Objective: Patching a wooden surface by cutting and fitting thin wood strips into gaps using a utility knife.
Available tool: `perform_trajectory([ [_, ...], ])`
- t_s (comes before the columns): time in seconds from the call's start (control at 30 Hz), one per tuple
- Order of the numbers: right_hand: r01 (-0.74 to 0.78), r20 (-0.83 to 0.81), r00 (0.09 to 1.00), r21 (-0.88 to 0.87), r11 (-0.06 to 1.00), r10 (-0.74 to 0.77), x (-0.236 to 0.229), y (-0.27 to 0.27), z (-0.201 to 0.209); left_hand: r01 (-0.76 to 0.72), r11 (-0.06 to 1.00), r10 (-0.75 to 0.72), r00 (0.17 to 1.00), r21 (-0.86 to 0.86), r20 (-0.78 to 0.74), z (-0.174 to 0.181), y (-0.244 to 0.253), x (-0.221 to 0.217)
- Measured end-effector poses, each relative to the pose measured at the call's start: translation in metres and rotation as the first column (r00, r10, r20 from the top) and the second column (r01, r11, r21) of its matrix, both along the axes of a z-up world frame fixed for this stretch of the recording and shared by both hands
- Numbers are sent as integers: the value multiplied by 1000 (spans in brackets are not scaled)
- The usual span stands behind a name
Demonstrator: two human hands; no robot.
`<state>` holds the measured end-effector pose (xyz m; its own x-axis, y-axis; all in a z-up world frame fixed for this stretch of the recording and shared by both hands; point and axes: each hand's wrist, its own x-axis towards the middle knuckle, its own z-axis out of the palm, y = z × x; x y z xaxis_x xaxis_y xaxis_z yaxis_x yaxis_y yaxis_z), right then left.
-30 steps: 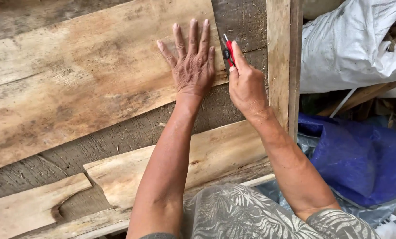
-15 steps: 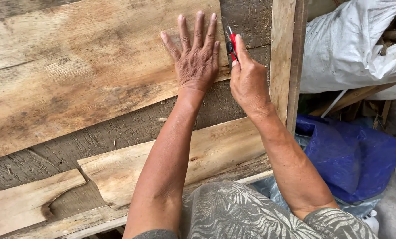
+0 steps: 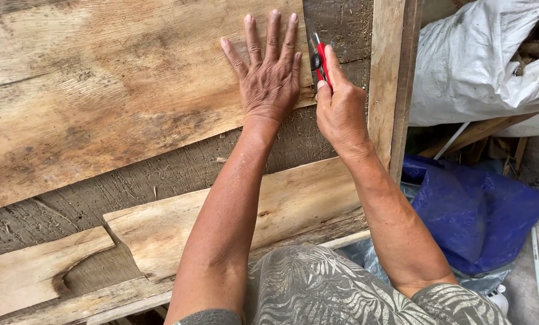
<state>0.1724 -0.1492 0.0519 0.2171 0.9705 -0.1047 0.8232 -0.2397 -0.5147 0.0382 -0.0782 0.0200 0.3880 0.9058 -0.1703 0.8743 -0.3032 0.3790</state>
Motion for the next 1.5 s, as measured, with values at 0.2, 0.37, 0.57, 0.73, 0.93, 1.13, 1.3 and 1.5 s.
perform_trajectory([
  [0.2,8,-1,1000,-21,1000,-8,-1,-1,1,-1,999,1,1000,36,7,-8,-1,3],
  [0.37,-24,12,1000,-24,999,24,-2,0,3,-3,1000,3,1000,10,14,-8,0,3],
  [0.57,-36,19,999,-86,996,38,-5,-2,8,5,1000,-5,999,-2,32,-6,-1,3],
  [0.73,-42,30,999,-103,994,45,-7,-5,5,11,999,-10,1000,-52,28,-3,3,1],
  [0.93,-68,-9,998,-84,994,67,-15,-13,12,27,996,-23,999,-82,49,4,5,-3],
  [1.13,-33,33,999,-135,990,37,-13,-29,11,31,997,-28,999,-66,46,6,4,-3],
  [1.3,-39,66,997,-131,991,48,-11,-35,9,99,970,-97,995,-221,23,18,11,-6],
  [1.5,-89,88,991,-103,991,98,-8,-62,3,37,999,-34,996,-34,88,-12,0,0],
])
